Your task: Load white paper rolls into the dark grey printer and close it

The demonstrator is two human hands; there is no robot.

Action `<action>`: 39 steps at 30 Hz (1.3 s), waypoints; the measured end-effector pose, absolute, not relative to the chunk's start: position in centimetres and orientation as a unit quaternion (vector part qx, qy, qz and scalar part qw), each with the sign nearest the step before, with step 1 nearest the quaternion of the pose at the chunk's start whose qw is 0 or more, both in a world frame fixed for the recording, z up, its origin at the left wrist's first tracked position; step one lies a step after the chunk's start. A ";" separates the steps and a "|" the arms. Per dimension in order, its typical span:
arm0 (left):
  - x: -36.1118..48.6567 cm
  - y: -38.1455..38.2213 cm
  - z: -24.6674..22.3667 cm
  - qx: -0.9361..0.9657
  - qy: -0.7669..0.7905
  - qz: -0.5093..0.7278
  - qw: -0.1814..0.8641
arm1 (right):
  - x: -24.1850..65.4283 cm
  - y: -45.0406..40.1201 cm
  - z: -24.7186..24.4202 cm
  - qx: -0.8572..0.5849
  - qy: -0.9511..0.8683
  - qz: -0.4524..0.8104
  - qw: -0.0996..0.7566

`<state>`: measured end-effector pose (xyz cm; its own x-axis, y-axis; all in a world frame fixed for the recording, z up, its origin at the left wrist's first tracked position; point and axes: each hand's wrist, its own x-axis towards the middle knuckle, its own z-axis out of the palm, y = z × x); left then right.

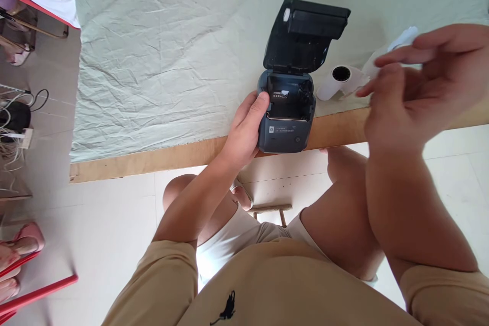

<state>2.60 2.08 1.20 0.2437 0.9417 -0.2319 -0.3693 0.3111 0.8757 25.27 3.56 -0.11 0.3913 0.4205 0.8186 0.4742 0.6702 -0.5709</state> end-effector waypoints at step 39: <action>2.4 2.1 0.9 0.373 0.390 0.465 0.702 | 34.8 3.2 -3.6 -0.711 -0.616 0.060 0.334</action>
<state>2.37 2.12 0.95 0.2640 0.9433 -0.2011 -0.3614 0.2900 0.8862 34.80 3.20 -3.61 0.2348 0.9157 0.3263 0.8361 -0.0190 -0.5483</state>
